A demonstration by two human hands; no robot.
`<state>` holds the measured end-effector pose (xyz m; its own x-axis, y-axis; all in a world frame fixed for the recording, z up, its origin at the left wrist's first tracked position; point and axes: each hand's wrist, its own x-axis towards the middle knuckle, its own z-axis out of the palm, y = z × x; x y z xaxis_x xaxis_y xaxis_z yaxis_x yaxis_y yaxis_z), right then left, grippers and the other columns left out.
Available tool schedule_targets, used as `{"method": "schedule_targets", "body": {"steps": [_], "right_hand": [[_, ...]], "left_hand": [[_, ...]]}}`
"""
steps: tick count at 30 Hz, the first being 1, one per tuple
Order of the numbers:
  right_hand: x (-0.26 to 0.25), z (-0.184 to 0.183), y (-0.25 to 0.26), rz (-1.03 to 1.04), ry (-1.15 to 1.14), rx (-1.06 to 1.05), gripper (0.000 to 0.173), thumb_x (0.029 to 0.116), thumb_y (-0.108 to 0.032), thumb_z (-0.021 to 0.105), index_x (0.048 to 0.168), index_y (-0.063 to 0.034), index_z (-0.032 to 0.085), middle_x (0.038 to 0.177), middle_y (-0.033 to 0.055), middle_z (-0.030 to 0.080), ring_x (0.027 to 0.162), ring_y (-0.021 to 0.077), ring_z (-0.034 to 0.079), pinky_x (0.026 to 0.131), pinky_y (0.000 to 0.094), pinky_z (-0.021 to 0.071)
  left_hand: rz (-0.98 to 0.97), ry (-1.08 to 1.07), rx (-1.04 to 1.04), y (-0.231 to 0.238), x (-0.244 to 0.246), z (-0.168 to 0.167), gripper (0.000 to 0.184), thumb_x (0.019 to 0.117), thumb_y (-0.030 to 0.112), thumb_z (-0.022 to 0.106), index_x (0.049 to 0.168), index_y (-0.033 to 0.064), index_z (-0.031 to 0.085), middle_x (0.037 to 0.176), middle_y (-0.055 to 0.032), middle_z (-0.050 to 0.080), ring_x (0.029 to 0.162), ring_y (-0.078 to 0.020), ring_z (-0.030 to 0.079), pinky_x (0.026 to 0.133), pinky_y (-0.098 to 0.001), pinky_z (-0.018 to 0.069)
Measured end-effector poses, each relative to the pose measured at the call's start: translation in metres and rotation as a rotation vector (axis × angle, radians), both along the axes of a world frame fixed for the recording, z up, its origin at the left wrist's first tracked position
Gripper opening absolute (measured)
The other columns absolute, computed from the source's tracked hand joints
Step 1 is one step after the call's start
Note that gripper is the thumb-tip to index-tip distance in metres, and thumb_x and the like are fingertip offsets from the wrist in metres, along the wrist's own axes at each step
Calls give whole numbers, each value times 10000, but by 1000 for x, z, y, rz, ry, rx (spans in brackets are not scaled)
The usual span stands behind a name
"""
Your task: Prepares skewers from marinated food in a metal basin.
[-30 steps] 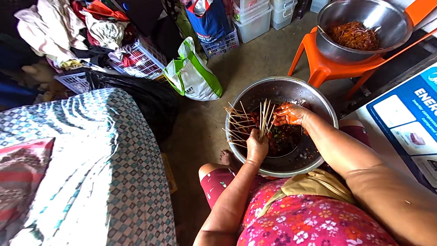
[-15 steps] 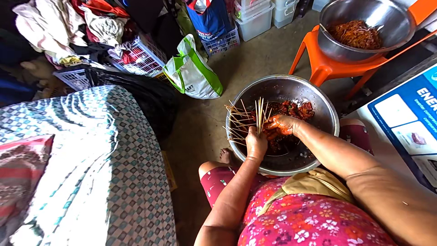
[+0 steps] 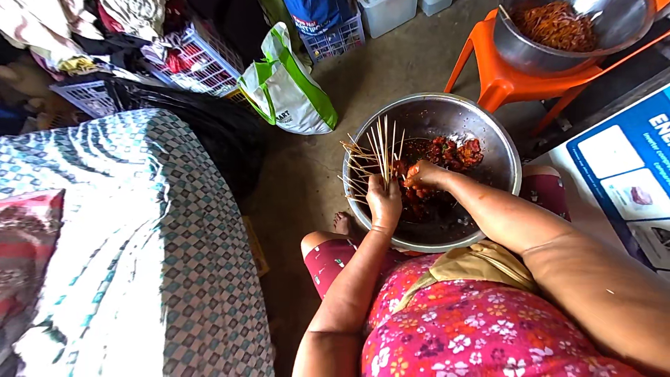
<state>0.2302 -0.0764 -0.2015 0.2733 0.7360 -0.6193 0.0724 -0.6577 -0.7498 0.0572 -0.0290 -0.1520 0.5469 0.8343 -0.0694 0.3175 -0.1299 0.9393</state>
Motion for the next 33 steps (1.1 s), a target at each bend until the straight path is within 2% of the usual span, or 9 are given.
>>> {"method": "schedule_targets", "body": {"steps": [4, 9, 12, 14, 19, 24, 28, 31, 33], "right_hand": [[-21, -3, -5, 69, 236, 233, 143, 936, -56, 668, 813, 8, 633, 578, 53, 616, 436, 111, 577, 403, 255, 482], [-42, 23, -3, 82, 476, 288, 96, 987, 11, 519, 1040, 8, 599, 810, 98, 691, 617, 168, 679, 546, 311, 583], [-22, 10, -5, 192, 210, 242, 91, 927, 7, 599, 839, 15, 622, 639, 81, 636, 467, 149, 604, 427, 305, 526], [-12, -3, -9, 409, -77, 59, 71, 919, -40, 675, 879, 17, 685, 657, 108, 632, 470, 182, 580, 438, 357, 510], [-40, 19, -8, 767, -582, -210, 255, 871, -126, 756, 1078, 8, 694, 1102, 231, 681, 1085, 422, 653, 881, 667, 511], [-43, 39, -6, 837, -636, -385, 261, 870, -98, 757, 1082, 27, 674, 1129, 247, 668, 1087, 442, 648, 860, 674, 515], [11, 0, -20, 587, -487, -110, 146, 811, -68, 811, 910, 14, 741, 910, 210, 706, 900, 394, 683, 811, 655, 530], [39, 8, -26, 127, -118, 116, 65, 908, 32, 653, 954, 39, 698, 845, 132, 720, 718, 209, 675, 692, 390, 573], [44, 19, -23, -242, 214, 217, 132, 947, 43, 505, 1041, 47, 599, 853, 125, 675, 710, 205, 687, 695, 361, 604]], "left_hand": [[-51, -184, 67, -4, -5, 20, 131, 1015, 92, 566, 1122, 21, 543, 685, -45, 579, 508, -120, 551, 491, -295, 507], [-95, -242, -2, -5, -6, 40, 147, 1042, 131, 544, 1167, 55, 529, 655, -56, 564, 450, -134, 517, 424, -286, 469], [-80, -222, -27, -6, -5, 31, 132, 1037, 114, 548, 1149, 45, 538, 689, -50, 590, 480, -126, 543, 445, -280, 490], [-69, -187, -39, -5, -4, 23, 138, 1040, 124, 555, 1150, 42, 542, 698, -60, 596, 491, -138, 555, 457, -294, 501], [-69, -100, -60, -6, -2, 2, 156, 1022, 126, 574, 1144, 34, 542, 682, -66, 584, 507, -161, 559, 495, -328, 507], [-58, -47, -72, 0, -2, -2, 154, 1020, 117, 569, 1146, 31, 547, 670, -64, 585, 503, -158, 556, 496, -326, 501], [-69, -24, -50, 1, -1, -2, 171, 1012, 105, 584, 1158, 18, 559, 667, -59, 588, 495, -140, 550, 494, -310, 500], [-87, -12, -58, 3, 3, -2, 184, 998, 77, 598, 1164, 1, 567, 676, -53, 597, 516, -129, 561, 521, -304, 510], [-121, 7, -46, 4, 4, -1, 195, 987, 75, 613, 1161, -9, 586, 698, -61, 617, 552, -137, 589, 565, -321, 532]]}}
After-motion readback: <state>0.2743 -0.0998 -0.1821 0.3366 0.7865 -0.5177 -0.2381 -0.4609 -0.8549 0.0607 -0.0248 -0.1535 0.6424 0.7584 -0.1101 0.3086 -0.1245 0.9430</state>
